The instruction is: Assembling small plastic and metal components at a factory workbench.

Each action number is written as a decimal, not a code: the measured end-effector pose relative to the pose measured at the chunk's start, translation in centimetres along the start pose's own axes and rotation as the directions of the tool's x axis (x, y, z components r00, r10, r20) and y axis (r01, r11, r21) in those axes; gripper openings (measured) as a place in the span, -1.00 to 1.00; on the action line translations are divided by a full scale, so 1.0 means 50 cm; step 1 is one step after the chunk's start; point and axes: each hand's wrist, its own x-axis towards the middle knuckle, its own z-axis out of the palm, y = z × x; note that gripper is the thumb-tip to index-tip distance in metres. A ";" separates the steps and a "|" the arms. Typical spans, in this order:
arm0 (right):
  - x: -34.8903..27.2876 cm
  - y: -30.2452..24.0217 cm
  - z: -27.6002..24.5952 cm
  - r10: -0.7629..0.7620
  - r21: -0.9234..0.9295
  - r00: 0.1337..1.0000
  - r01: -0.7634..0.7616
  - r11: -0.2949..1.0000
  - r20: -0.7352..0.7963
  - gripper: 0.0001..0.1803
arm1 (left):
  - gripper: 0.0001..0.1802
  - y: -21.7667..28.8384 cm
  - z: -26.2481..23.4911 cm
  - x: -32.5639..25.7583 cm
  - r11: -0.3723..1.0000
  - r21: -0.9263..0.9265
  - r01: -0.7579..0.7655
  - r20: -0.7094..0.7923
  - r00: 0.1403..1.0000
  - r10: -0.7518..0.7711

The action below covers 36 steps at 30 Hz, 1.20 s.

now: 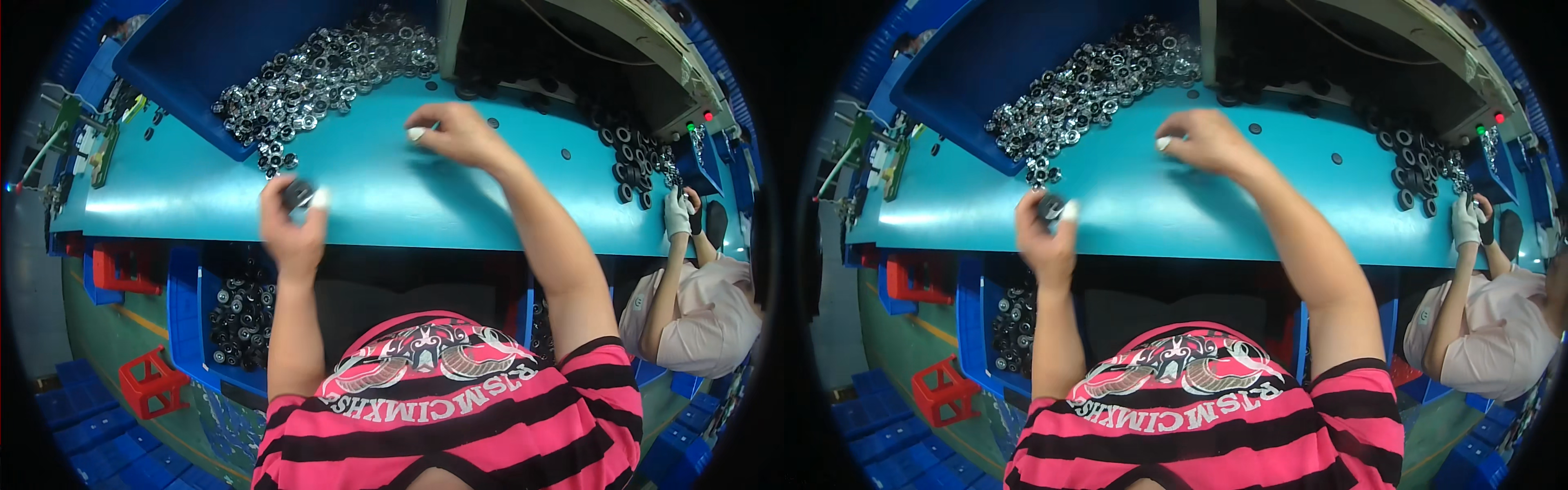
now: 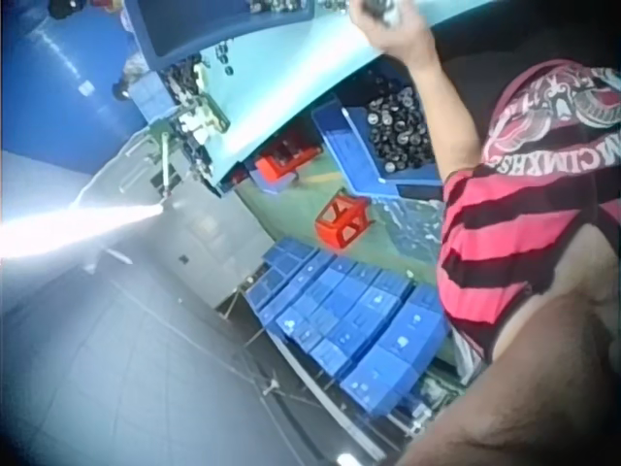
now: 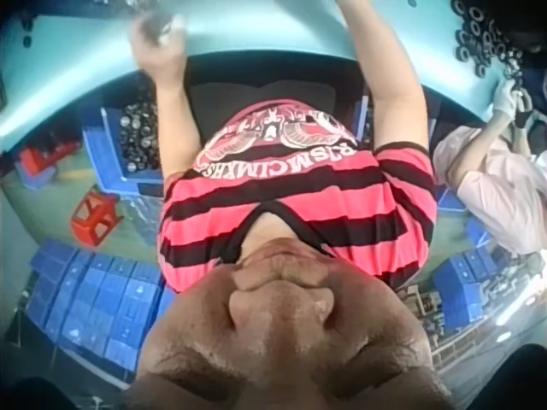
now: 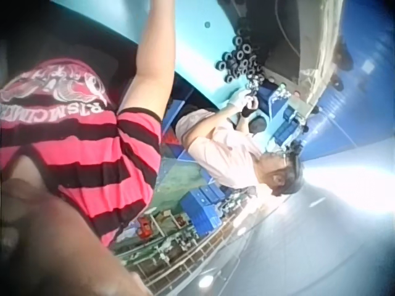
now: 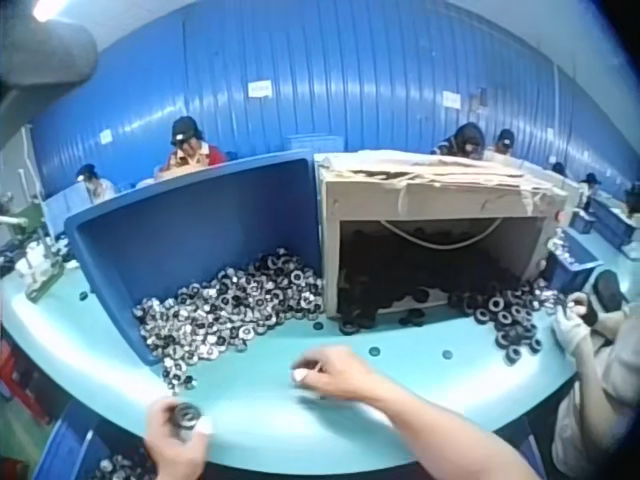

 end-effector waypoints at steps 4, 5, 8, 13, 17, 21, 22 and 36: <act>0.026 0.102 -0.108 0.077 -0.377 0.967 -0.168 0.911 -0.243 -0.61 | -0.54 -0.098 -0.273 -0.121 0.828 0.534 0.172 -0.116 0.985 -0.129; 0.030 0.126 -0.119 0.114 -0.400 0.957 -0.218 0.890 -0.268 -0.61 | -0.54 -0.117 -0.350 -0.162 0.712 0.673 0.202 -0.123 0.979 -0.162; 0.033 0.172 -0.114 0.120 -0.476 0.948 -0.255 0.842 -0.296 -0.62 | -0.53 -0.147 -0.509 -0.267 0.388 0.896 0.217 -0.127 0.961 -0.244; 0.043 0.142 -0.060 -0.086 -0.526 0.957 -0.076 0.847 -0.277 -0.75 | -0.58 -0.052 -0.458 -0.222 0.661 0.644 0.385 -0.249 0.923 -0.295; -0.003 -0.077 0.063 -0.355 0.035 0.932 0.358 0.933 -0.073 -0.76 | -0.56 0.049 -0.211 -0.114 0.869 -0.165 0.467 0.173 0.881 -0.441; -0.045 -0.206 0.169 -0.548 0.111 0.832 0.538 0.836 0.088 -0.74 | -0.39 0.077 -0.052 -0.059 0.288 -0.742 0.605 0.478 0.779 -0.406; -0.046 -0.213 0.190 -0.584 0.036 0.804 0.585 0.811 0.112 -0.73 | -0.30 0.078 -0.044 -0.055 0.240 -0.755 0.611 0.462 0.754 -0.467; 0.197 -0.156 0.373 -0.354 -0.221 0.935 0.350 0.910 0.022 -0.56 | -0.40 0.051 -0.183 -0.168 0.184 -0.809 0.558 0.376 0.732 -0.567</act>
